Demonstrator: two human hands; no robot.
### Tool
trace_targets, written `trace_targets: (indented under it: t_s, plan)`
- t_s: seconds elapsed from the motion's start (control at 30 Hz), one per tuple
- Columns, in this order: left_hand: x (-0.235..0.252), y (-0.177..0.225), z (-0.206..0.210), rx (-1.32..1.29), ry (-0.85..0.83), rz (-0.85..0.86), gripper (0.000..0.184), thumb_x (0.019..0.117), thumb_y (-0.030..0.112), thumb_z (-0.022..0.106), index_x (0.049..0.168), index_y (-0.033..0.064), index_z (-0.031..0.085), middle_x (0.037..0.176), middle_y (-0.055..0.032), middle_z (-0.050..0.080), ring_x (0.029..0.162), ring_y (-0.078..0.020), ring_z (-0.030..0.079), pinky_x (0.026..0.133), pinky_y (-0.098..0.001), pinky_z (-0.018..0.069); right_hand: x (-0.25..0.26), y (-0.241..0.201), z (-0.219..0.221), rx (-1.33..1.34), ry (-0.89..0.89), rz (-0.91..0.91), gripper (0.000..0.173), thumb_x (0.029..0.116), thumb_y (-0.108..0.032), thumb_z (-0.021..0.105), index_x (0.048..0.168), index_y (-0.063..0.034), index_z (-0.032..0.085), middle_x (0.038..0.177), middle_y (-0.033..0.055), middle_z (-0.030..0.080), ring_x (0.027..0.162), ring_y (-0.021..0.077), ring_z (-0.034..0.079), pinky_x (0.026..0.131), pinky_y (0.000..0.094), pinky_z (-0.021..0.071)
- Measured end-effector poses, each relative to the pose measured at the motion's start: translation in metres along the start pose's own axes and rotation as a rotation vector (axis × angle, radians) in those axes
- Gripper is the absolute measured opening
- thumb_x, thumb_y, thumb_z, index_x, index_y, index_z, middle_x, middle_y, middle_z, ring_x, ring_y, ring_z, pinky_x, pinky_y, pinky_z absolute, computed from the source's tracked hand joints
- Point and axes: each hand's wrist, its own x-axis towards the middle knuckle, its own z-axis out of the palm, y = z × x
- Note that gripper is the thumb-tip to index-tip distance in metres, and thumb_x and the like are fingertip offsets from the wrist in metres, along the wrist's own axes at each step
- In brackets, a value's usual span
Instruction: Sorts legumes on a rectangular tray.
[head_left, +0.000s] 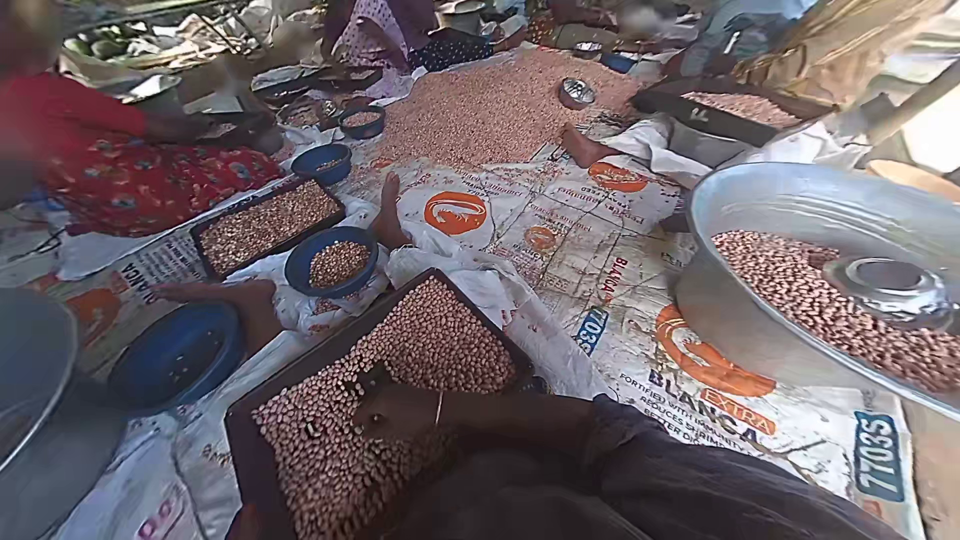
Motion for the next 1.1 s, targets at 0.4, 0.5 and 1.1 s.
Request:
trace_targets:
  t_s: [0.4,0.5,1.1]
  plan:
    - [0.005,-0.043,-0.01,-0.055,0.059,-0.071,0.044,0.1125,0.032,0.033,0.122,0.0027,0.065,0.107,-0.0137,0.067,0.098,-0.0183,0.063,0.091,-0.0441,0.0505,-0.016,0.021,-0.063,0.241,0.413,0.439,0.035,0.1086,-0.012,0.048,0.142,-0.0001,0.05,0.12,0.0186,0.067,0.092,0.0236,0.072,0.079,0.0413,0.0613]
    - [0.004,-0.043,-0.011,-0.05,0.035,-0.069,0.048,0.1126,0.036,0.032,0.122,0.0018,0.064,0.107,-0.0172,0.066,0.097,-0.0244,0.063,0.089,-0.0504,0.0496,0.009,0.003,-0.053,0.184,0.385,0.303,0.03,0.106,-0.007,0.05,0.133,0.0031,0.057,0.119,0.0185,0.067,0.096,0.0238,0.072,0.081,0.0414,0.062]
    - [-0.002,-0.054,-0.01,-0.098,0.034,-0.014,0.054,0.11,0.049,0.032,0.12,0.0065,0.064,0.107,-0.0163,0.067,0.096,-0.0258,0.065,0.085,-0.0519,0.0518,0.051,0.008,0.021,-0.583,0.224,-0.157,0.024,0.096,-0.001,0.058,0.117,0.0007,0.07,0.128,0.0247,0.065,0.115,0.0441,0.064,0.095,0.0571,0.0518]
